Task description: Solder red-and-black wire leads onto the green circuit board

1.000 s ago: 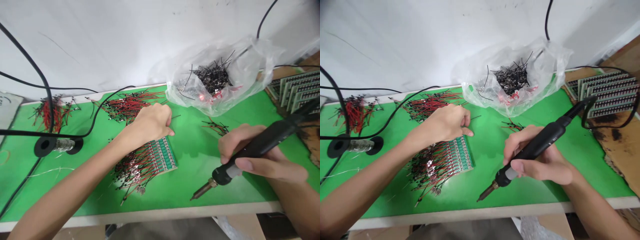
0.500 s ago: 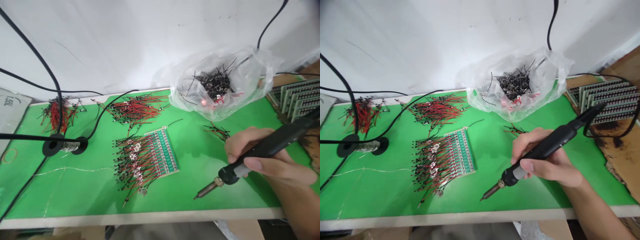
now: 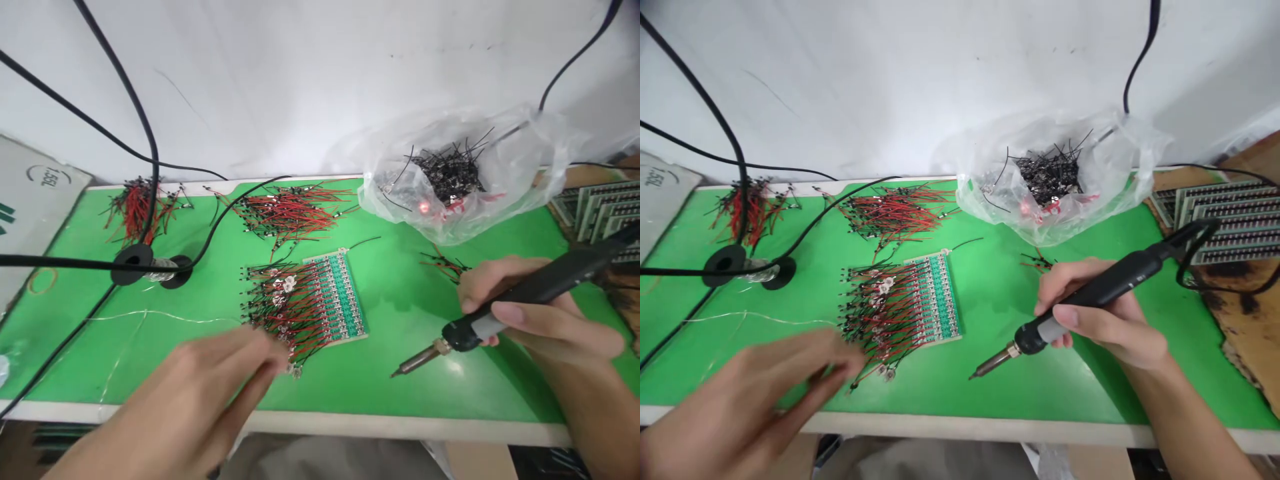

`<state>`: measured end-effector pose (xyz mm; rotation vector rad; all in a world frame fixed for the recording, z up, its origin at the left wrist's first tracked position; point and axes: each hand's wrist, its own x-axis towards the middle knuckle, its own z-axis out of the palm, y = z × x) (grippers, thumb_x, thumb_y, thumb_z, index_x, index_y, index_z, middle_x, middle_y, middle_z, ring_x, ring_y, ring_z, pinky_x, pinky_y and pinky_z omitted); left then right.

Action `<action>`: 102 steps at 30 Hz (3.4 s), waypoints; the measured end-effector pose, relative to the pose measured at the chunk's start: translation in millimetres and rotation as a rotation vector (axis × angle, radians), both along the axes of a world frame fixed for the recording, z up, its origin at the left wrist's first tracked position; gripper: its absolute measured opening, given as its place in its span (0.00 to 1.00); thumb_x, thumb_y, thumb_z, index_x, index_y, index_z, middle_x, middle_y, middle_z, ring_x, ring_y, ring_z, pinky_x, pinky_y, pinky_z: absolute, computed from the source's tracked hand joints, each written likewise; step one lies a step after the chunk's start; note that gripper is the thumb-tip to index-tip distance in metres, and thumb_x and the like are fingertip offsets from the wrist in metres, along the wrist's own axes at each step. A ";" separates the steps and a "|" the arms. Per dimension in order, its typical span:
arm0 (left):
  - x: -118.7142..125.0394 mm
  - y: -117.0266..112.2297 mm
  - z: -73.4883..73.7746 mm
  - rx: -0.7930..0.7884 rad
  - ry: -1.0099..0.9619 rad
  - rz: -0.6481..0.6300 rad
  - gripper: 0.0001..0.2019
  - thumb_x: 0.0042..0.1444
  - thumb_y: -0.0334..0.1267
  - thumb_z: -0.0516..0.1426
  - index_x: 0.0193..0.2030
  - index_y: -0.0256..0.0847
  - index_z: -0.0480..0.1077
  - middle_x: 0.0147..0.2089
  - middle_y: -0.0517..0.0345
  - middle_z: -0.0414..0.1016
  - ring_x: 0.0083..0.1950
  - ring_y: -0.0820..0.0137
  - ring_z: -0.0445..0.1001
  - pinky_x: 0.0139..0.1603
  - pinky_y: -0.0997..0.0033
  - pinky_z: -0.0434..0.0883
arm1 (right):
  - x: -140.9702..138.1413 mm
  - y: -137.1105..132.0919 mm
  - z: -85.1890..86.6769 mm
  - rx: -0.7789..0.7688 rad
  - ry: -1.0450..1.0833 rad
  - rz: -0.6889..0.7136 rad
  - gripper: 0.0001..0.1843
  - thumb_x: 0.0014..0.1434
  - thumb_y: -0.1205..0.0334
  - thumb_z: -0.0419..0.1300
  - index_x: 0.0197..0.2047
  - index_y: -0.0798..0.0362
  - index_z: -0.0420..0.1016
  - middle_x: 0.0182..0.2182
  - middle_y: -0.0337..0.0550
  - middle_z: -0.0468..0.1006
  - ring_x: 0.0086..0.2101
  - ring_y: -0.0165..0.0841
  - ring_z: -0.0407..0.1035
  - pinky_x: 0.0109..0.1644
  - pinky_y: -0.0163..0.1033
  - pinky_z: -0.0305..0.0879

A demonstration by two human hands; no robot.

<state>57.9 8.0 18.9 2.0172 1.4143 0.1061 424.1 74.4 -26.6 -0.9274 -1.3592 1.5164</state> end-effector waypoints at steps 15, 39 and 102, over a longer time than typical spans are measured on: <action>91.3 111.3 -56.1 0.417 0.199 -0.187 0.21 0.71 0.49 0.46 0.54 0.30 0.62 0.57 0.37 0.62 0.58 0.49 0.62 0.56 0.43 0.66 | -1.7 -2.1 17.0 0.036 -0.054 -0.113 0.09 0.50 0.51 0.70 0.29 0.48 0.83 0.18 0.40 0.78 0.12 0.31 0.67 0.12 0.35 0.62; 104.9 152.4 -49.4 0.449 0.060 -0.273 0.14 0.69 0.41 0.49 0.55 0.33 0.60 0.53 0.44 0.65 0.53 0.56 0.62 0.53 0.49 0.64 | 5.8 -1.1 11.0 0.001 -0.047 -0.083 0.08 0.55 0.53 0.69 0.35 0.47 0.83 0.23 0.39 0.80 0.16 0.28 0.71 0.17 0.30 0.68; 16.0 96.0 -48.5 0.748 -0.122 -0.449 0.17 0.63 0.22 0.54 0.58 0.31 0.69 0.49 0.47 0.77 0.51 0.64 0.73 0.52 0.60 0.70 | -25.5 14.9 -21.5 -0.323 0.081 -0.255 0.10 0.55 0.56 0.69 0.30 0.55 0.81 0.17 0.39 0.77 0.15 0.29 0.71 0.13 0.29 0.61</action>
